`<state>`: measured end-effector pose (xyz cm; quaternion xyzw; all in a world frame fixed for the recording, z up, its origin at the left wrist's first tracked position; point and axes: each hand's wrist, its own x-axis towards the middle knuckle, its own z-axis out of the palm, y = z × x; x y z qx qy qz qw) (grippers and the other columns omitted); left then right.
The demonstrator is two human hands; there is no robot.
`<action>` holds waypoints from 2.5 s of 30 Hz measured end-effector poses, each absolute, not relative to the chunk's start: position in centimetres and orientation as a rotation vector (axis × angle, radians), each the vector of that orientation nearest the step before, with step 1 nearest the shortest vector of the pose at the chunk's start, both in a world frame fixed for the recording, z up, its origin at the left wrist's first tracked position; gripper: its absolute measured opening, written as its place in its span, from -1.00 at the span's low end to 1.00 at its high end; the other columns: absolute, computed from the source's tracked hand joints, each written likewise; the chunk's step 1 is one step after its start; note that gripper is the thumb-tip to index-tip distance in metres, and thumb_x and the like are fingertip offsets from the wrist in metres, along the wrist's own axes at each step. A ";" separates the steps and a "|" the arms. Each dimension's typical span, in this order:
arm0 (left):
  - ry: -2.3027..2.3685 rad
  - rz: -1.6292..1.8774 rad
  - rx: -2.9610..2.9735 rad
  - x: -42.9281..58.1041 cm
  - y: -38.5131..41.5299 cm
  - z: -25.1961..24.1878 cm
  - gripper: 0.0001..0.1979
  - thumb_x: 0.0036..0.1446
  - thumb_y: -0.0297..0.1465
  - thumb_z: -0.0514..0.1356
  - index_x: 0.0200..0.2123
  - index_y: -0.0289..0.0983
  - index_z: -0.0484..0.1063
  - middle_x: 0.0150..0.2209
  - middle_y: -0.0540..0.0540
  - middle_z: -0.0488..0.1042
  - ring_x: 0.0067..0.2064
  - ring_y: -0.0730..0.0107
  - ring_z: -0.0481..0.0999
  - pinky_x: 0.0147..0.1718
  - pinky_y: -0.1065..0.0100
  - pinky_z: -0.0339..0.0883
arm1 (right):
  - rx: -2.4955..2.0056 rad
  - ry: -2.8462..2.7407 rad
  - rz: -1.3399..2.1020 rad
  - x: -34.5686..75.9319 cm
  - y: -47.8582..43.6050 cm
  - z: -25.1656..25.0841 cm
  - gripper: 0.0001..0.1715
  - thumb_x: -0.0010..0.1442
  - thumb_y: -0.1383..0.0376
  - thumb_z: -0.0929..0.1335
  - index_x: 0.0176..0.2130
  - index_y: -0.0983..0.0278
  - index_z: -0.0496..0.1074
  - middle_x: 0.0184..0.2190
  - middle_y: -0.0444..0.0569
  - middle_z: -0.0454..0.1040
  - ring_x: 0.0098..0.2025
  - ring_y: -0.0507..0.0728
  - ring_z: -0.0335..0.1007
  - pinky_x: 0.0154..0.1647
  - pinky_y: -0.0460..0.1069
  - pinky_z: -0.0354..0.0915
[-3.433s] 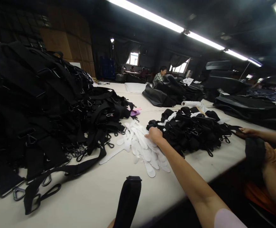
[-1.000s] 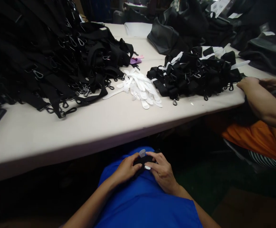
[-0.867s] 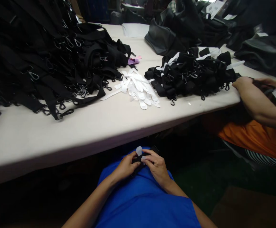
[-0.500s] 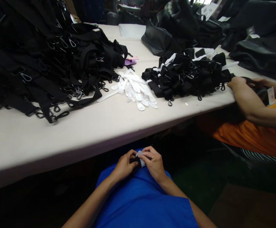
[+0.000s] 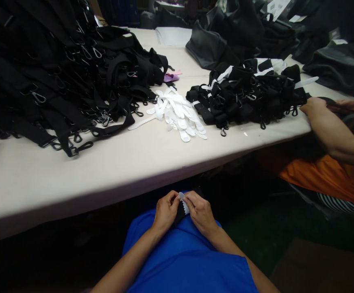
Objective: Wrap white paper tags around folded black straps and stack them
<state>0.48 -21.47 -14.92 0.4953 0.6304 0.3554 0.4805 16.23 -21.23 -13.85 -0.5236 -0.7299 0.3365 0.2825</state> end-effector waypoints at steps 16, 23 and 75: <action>1.578 1.081 1.189 0.7 -21.9 -15.5 -0.70 0.26 -0.19 0.09 -0.38 -0.25 0.47 -0.43 0.03 0.48 -0.35 0.39 0.47 -0.35 0.44 0.33 | -1.497 -1.559 1.169 15.1 -19.8 -15.3 -0.68 0.16 0.07 0.43 -0.45 0.24 0.57 -0.53 -0.15 0.41 -0.55 -0.01 0.18 -0.50 -0.07 0.10; 1.657 1.129 1.541 0.8 -22.5 -15.3 -0.74 0.34 -0.31 0.05 -0.32 -0.26 0.47 -0.36 -0.03 0.52 -0.31 0.41 0.51 -0.24 0.42 0.32 | -1.547 -1.485 1.358 15.0 -18.9 -15.6 -0.62 0.03 0.07 0.46 -0.58 0.30 0.46 -0.66 -0.17 0.34 -0.62 -0.03 0.12 -0.59 -0.10 0.02; 1.708 1.167 1.213 -0.2 -22.0 -14.8 -0.77 0.18 -0.24 0.13 -0.46 -0.22 0.41 -0.47 -0.01 0.43 -0.38 0.33 0.41 -0.27 0.30 0.21 | -1.645 -1.566 1.210 12.7 -21.7 -13.2 -0.51 0.23 0.06 0.27 -0.60 0.27 0.37 -0.70 -0.19 0.23 -0.60 0.00 0.13 -0.52 -0.05 0.00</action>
